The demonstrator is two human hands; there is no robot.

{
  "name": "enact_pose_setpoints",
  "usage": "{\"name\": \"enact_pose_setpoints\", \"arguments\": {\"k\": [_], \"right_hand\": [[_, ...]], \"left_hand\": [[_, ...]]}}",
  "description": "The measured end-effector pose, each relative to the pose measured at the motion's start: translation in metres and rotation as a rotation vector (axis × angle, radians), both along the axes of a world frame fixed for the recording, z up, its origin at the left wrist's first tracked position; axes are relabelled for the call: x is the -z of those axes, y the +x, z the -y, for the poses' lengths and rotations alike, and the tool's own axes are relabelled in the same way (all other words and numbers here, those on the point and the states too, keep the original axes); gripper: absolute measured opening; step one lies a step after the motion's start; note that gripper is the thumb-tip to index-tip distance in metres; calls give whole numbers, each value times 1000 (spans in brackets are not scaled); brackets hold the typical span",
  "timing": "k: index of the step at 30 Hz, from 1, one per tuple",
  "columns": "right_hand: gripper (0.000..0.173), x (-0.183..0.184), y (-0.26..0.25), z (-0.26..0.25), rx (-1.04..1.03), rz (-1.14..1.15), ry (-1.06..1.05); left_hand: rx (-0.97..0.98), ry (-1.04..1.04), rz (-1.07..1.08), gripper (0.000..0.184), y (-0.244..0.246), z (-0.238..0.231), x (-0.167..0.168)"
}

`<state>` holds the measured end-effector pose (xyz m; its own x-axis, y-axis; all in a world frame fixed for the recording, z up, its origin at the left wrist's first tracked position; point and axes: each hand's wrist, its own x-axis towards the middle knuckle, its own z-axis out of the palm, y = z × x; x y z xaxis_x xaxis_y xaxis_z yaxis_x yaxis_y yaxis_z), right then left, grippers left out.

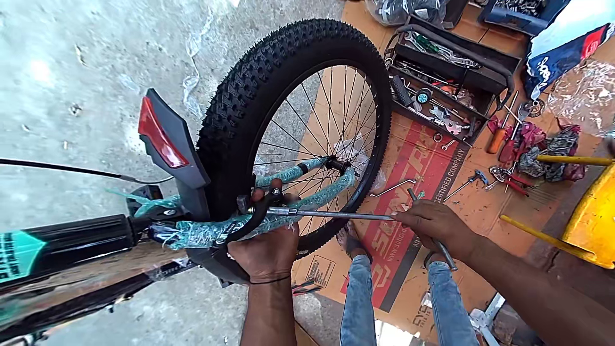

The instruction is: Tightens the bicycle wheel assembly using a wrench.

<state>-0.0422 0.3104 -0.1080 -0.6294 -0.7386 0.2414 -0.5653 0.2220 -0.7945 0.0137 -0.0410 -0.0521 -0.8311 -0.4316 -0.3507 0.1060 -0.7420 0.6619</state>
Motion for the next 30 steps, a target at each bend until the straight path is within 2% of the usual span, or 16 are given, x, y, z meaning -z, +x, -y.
{"name": "enact_pose_setpoints", "arguments": {"k": [3,7,12,14,20,24,27,30], "right_hand": [[41,2,32,10,34,37,22],[36,-13,62,12,87,167,40],[43,-92,33,4,21,110,274],[43,-109,25,4,8,115,305],[34,-69,19,-6,52,197,178],[35,-94,33,-1,65,209,219],[36,-115,39,6,78,113,245],[41,-97,45,3,21,127,272]], "left_hand": [[27,-55,17,73,0,3,2],[23,-59,3,70,2,2,6],[2,6,2,63,2,-4,13],[-15,24,-17,63,-1,-6,16],[17,67,-19,65,0,-3,6],[14,99,-8,68,4,-5,-2],[-30,118,3,64,3,-6,-1],[-15,117,14,66,3,-3,-2]]}}
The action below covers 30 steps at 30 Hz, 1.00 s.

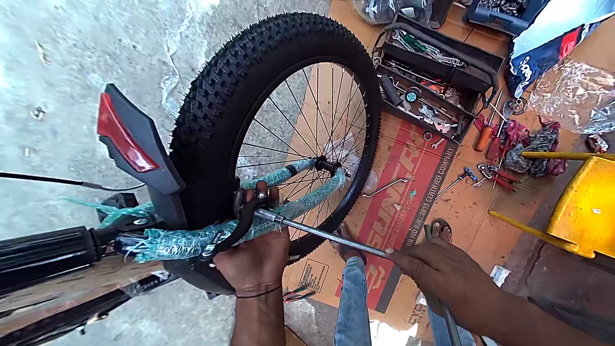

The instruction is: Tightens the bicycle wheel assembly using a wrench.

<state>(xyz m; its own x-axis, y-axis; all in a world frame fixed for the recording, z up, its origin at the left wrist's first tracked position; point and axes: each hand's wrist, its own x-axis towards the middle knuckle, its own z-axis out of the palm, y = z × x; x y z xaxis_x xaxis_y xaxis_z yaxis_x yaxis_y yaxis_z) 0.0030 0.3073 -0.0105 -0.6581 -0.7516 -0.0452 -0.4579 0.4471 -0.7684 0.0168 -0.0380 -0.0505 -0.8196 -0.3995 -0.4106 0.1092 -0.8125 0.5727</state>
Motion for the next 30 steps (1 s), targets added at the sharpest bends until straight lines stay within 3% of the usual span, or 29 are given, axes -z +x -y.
{"name": "enact_pose_setpoints", "arguments": {"k": [3,7,12,17,19,21,23,25,27,30], "right_hand": [[42,35,4,-8,-97,68,67],[40,54,16,-3,-55,15,55],[36,34,32,-1,38,35,13],[31,9,7,-8,54,-1,39],[29,4,1,-9,87,84,7],[30,1,0,-6,272,467,-104],[42,-1,-6,3,606,1037,-279],[47,3,-14,13,881,1356,-333],[43,9,-17,27,1140,1406,-363],[43,16,-14,47,1403,1136,-420]], "left_hand": [[-16,3,20,69,-2,1,-5],[20,-29,-3,69,-1,5,-6],[40,-62,-4,71,-1,3,-8],[25,-17,-42,62,0,2,-5],[22,-14,-52,62,0,2,-4],[27,-25,-46,62,0,2,-4],[19,-30,-51,62,-1,0,-3],[-7,-8,-65,62,-5,-2,-4],[-11,-2,-68,60,-6,-3,-3],[12,-32,-74,59,-5,0,0]]}}
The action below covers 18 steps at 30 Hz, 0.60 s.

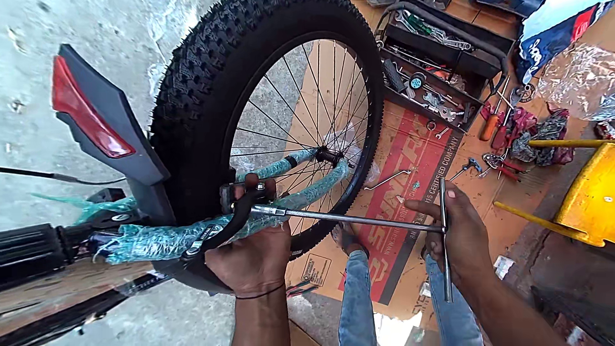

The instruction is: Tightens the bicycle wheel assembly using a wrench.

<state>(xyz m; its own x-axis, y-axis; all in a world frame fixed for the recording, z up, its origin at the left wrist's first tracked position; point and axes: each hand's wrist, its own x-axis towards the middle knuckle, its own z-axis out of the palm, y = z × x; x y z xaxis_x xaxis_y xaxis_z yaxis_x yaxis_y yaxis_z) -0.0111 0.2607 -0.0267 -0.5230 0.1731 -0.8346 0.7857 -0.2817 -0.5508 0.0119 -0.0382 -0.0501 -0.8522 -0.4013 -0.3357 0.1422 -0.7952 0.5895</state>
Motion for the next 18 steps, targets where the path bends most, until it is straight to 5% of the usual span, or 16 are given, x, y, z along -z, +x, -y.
{"name": "enact_pose_setpoints", "arguments": {"k": [4,9,11,14,18], "right_hand": [[37,-2,23,-5,44,-368,-25],[49,4,30,-62,-495,-474,-71],[67,7,25,-76,-707,-531,-19],[91,14,16,-88,-1070,-778,284],[106,27,6,-89,-1255,-1149,703]], "left_hand": [[13,-19,-7,56,1,3,1],[-10,-32,53,62,2,2,-1],[-21,-23,56,61,2,0,-1],[-21,-20,39,60,1,1,1],[-11,-24,47,60,4,1,1]]}}
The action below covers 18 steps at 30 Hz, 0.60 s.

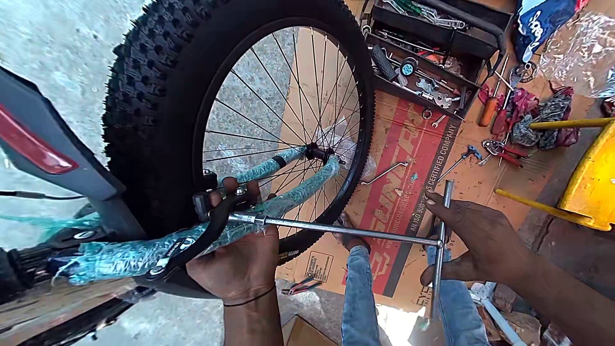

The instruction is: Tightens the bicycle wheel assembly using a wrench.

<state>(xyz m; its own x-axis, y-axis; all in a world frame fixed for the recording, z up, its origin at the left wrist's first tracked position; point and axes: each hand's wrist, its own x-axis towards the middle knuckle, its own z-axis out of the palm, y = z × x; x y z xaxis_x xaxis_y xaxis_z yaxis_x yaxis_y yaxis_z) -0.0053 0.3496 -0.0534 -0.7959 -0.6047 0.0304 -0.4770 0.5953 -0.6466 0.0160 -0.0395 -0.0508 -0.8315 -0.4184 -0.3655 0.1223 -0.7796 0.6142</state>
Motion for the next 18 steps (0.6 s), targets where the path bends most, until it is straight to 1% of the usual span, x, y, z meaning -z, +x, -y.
{"name": "enact_pose_setpoints", "arguments": {"k": [1,2,3,4,5,6,7,10,11,12,13,14,15,16,18], "right_hand": [[106,4,-4,2,-16,-61,25],[101,8,-6,4,-26,-88,45],[93,11,-6,7,-37,-74,47],[82,15,-6,9,-46,-16,14],[73,18,-4,11,-49,90,-43],[70,19,0,12,-39,261,-121],[69,18,3,12,-14,491,-205],[77,6,4,14,92,1423,-503],[82,1,2,14,101,1669,-563],[86,-3,0,13,103,1860,-620],[90,-7,-2,12,106,1993,-666],[92,-10,-4,12,110,2065,-692],[92,-12,-4,12,140,2081,-690],[90,-16,-3,15,218,2031,-630],[76,-29,-1,24,410,1777,-422]], "left_hand": [[2,-3,-4,59,0,0,0],[2,-7,-6,59,-1,0,1],[-3,-7,-8,58,-1,0,0],[-10,-9,-13,58,-1,-1,0],[-20,-10,-13,57,-1,-1,1],[-31,-10,-9,57,-1,-1,1],[-38,-12,-4,58,-2,-1,1],[-36,-23,-23,55,-3,-2,3],[-30,-21,-37,53,-3,0,4],[-24,-26,-44,52,-2,1,5],[-20,-26,-48,51,-2,1,5],[-21,-22,-51,51,-2,1,6],[-25,-23,-46,51,-2,0,6],[-29,-25,-43,50,-2,0,5],[-39,-32,-40,50,-4,-2,6]]}}
